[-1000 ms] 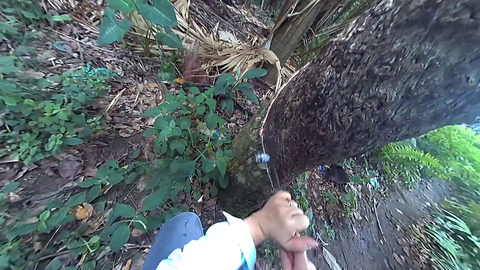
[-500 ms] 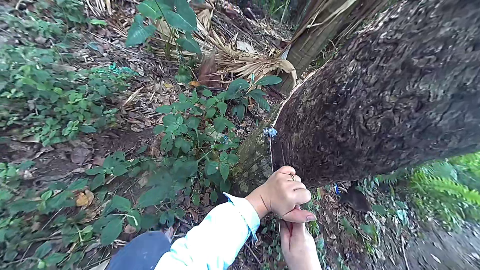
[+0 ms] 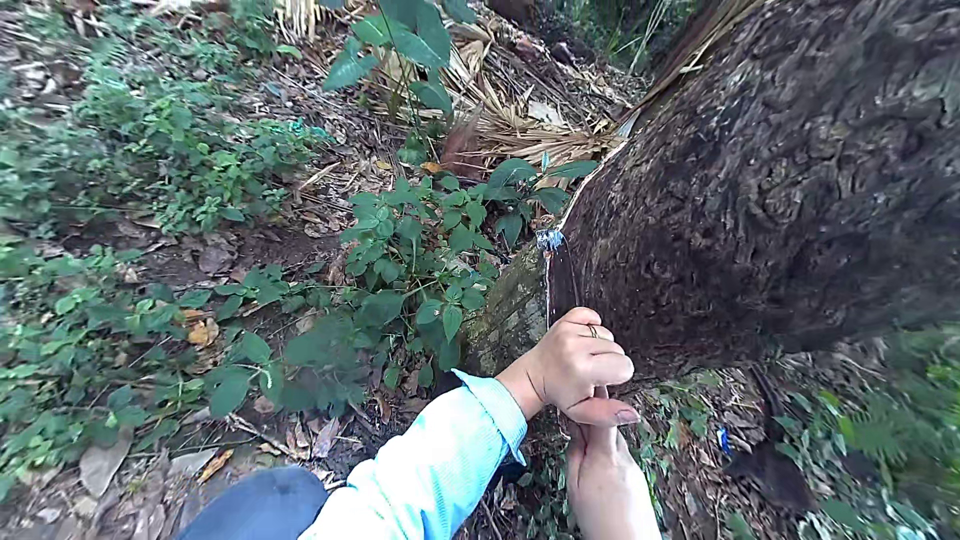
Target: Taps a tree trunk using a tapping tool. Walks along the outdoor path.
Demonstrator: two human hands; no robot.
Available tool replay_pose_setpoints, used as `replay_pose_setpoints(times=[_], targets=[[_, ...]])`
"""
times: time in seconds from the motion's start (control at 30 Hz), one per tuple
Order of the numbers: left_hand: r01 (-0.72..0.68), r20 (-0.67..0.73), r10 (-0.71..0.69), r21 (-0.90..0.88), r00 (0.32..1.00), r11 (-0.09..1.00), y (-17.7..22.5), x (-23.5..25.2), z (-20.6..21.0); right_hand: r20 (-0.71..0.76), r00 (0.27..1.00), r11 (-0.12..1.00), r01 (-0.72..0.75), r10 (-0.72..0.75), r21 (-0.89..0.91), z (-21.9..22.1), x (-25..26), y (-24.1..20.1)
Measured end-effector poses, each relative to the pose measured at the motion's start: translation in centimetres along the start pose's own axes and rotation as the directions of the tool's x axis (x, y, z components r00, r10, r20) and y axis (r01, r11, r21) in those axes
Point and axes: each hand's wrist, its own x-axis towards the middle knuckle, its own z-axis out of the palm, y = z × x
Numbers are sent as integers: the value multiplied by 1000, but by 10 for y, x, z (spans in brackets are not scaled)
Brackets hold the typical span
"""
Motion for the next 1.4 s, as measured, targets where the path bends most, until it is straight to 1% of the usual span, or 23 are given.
replay_pose_setpoints(times=[0.13, 0.23, 0.27, 0.3, 0.37, 0.43, 0.47, 0.5, 0.57, 0.67, 0.73, 0.8, 0.87, 0.97, 1.07, 1.13, 1.2, 1.27, 1.33, 1.4], targets=[[30, 0, -30, 56, 1000, 998, 12, -5, 4, 16, 999, 999, 34, -34, 17, 2, -8, 9], [13, 47, -18, 91, 999, 996, 8, -2, 1, 39, 999, 998, 24, -26, 52, 8, -3, 11], [28, 60, -35, 107, 998, 994, 11, -3, 4, 45, 998, 998, 32, -35, 53, 8, -4, 16], [70, 75, -79, 117, 994, 991, 22, -6, 10, 64, 997, 998, 39, -43, 57, 4, -11, 24], [153, 126, -171, 140, 977, 978, 56, -15, 21, 125, 990, 994, 49, -61, 95, -10, -37, 39], [143, 101, -155, 121, 983, 982, 81, -32, 40, 200, 975, 986, 63, -94, 153, -18, -61, 64], [131, 70, -140, 112, 988, 985, 89, -39, 47, 212, 971, 980, 69, -109, 188, -17, -70, 76], [124, 46, -130, 112, 990, 986, 92, -40, 50, 193, 972, 972, 94, -137, 217, -14, -74, 87], [113, 25, -118, 144, 993, 983, 85, -32, 47, 107, 977, 961, 156, -184, 228, -5, -63, 94], [117, 47, -128, 187, 991, 975, 53, -19, 36, 27, 985, 971, 165, -173, 175, 14, -26, 80], [82, 82, -100, 199, 992, 977, 30, -16, 28, -18, 986, 969, 167, -167, 180, 31, -6, 69], [37, 93, -58, 220, 994, 975, 17, -22, 28, -79, 980, 964, 194, -182, 182, 48, 2, 69], [18, 82, -40, 258, 996, 966, 21, -35, 34, -120, 974, 963, 211, -192, 168, 62, -5, 75], [10, 96, -35, 249, 995, 968, 32, -41, 35, -139, 970, 965, 217, -198, 144, 66, -18, 77], [8, 96, -31, 236, 995, 972, 22, -33, 32, -174, 960, 960, 245, -220, 133, 67, -5, 75], [14, 75, -35, 270, 997, 963, 18, -40, 38, -186, 958, 958, 249, -221, 145, 77, -1, 82], [19, 83, -47, 311, 995, 950, 31, -56, 46, -147, 969, 961, 222, -199, 163, 85, -15, 92], [5, 93, -35, 303, 995, 953, 42, -64, 48, -76, 983, 967, 176, -165, 185, 78, -31, 91], [17, 96, -43, 257, 994, 966, 41, -54, 42, -98, 978, 968, 199, -186, 151, 72, -31, 86], [41, 92, -66, 244, 994, 969, 32, -41, 36, -114, 975, 969, 205, -190, 140, 68, -16, 80]])
